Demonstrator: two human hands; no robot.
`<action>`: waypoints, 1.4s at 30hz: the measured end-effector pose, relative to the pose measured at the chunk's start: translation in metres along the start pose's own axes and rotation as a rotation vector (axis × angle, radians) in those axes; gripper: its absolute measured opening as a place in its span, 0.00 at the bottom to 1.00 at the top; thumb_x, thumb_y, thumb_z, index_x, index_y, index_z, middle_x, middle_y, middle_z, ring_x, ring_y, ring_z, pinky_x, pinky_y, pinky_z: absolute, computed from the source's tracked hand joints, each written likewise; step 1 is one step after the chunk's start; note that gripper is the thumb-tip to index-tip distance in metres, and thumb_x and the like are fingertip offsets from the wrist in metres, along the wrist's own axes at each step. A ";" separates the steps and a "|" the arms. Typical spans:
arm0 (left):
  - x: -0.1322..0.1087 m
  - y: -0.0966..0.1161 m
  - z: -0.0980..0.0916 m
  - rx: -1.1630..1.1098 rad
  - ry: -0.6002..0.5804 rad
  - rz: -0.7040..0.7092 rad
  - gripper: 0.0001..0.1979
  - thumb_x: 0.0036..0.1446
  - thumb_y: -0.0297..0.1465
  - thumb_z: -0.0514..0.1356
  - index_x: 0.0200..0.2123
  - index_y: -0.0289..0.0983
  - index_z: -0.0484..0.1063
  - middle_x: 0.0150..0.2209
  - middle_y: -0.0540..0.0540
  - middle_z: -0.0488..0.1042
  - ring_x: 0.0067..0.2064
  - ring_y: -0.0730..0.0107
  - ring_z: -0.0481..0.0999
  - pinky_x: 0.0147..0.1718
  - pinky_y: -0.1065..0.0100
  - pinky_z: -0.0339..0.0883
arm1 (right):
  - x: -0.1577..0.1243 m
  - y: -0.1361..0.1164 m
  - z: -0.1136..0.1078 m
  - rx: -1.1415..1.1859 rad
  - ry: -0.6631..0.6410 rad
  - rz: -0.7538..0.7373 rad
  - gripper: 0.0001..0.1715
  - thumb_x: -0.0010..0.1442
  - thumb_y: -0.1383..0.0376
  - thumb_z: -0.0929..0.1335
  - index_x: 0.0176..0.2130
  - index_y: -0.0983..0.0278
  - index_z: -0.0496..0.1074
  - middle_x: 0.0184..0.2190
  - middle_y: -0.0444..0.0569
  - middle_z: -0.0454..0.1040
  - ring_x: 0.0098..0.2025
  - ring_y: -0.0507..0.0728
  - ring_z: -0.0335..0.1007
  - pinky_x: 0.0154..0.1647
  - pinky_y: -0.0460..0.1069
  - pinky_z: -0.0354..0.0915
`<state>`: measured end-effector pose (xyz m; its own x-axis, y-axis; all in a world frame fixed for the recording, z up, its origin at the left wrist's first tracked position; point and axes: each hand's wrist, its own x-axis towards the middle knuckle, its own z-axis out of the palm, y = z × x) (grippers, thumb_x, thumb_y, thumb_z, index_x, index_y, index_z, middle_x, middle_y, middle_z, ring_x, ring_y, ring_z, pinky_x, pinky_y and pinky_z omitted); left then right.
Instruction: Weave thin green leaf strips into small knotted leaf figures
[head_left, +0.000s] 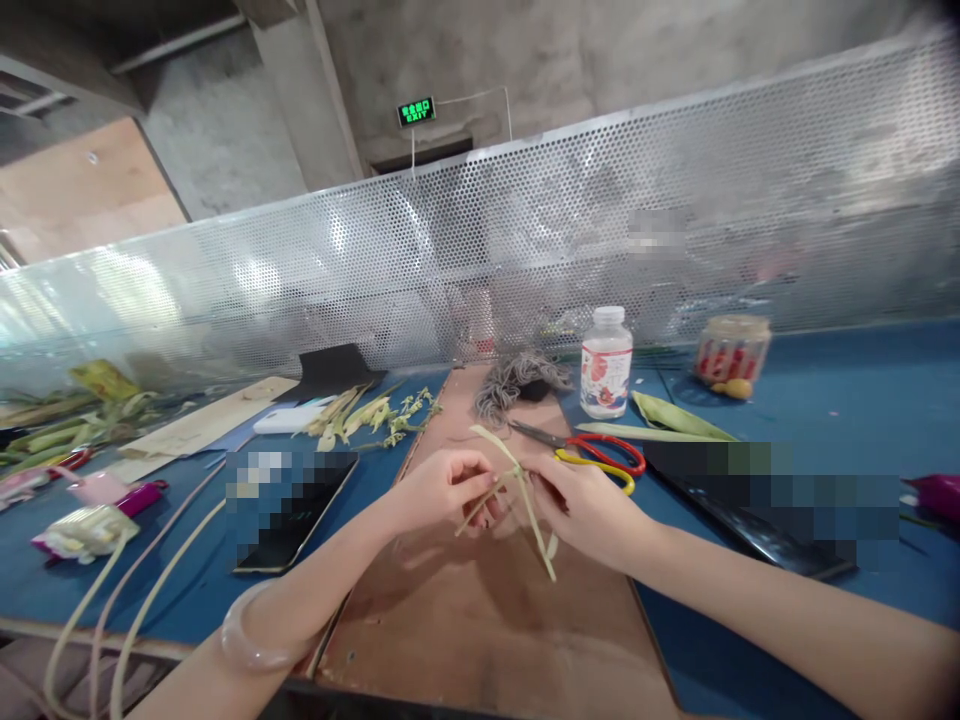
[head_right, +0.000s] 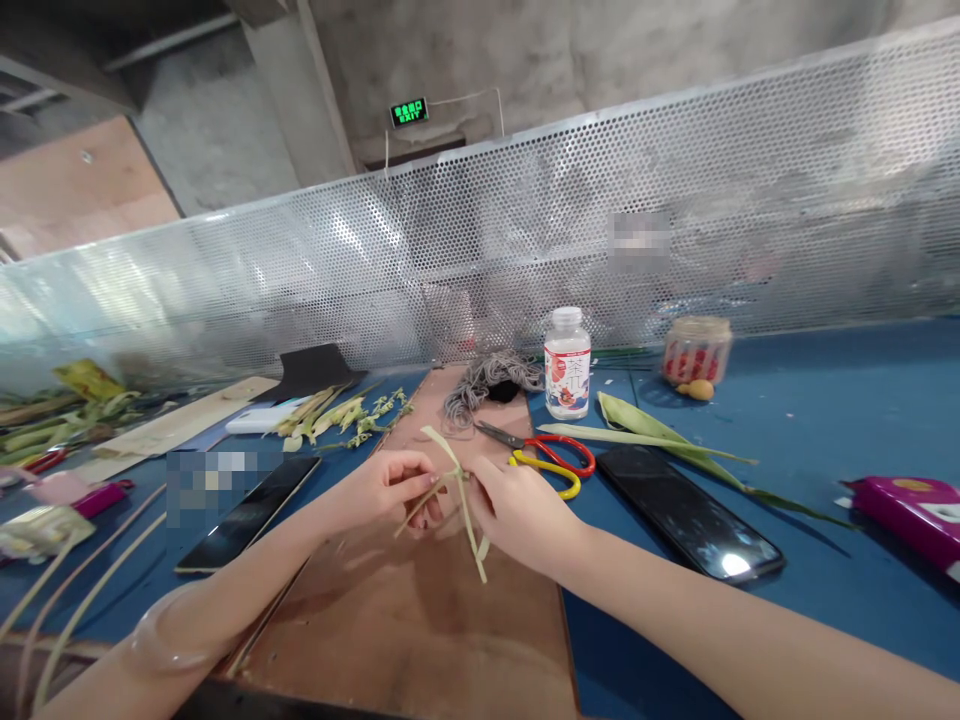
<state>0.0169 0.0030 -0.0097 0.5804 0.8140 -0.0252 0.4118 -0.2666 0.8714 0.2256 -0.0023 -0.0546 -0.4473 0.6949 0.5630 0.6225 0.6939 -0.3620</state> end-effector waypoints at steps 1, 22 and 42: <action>0.000 0.002 0.000 -0.015 -0.017 0.002 0.13 0.60 0.38 0.53 0.33 0.34 0.68 0.29 0.45 0.76 0.26 0.74 0.72 0.28 0.69 0.66 | 0.000 0.000 0.000 -0.002 0.000 0.000 0.13 0.58 0.71 0.59 0.40 0.65 0.69 0.25 0.48 0.72 0.27 0.54 0.68 0.29 0.46 0.59; -0.001 -0.001 -0.001 -0.513 -0.194 -0.176 0.16 0.61 0.39 0.51 0.34 0.31 0.69 0.29 0.38 0.77 0.28 0.69 0.77 0.29 0.68 0.70 | 0.007 -0.004 0.006 1.175 -0.431 0.517 0.09 0.49 0.62 0.66 0.31 0.66 0.67 0.19 0.41 0.65 0.17 0.47 0.59 0.16 0.42 0.55; 0.000 0.005 0.004 -0.379 -0.097 -0.163 0.18 0.59 0.41 0.53 0.44 0.32 0.67 0.24 0.46 0.72 0.16 0.75 0.70 0.10 0.77 0.57 | 0.009 0.009 0.005 1.550 -0.450 0.539 0.05 0.51 0.68 0.65 0.31 0.67 0.68 0.22 0.44 0.66 0.22 0.48 0.62 0.23 0.43 0.60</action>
<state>0.0217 -0.0007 -0.0068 0.6001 0.7726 -0.2074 0.2268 0.0844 0.9703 0.2238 0.0109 -0.0566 -0.7132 0.7010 0.0024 -0.2885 -0.2904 -0.9124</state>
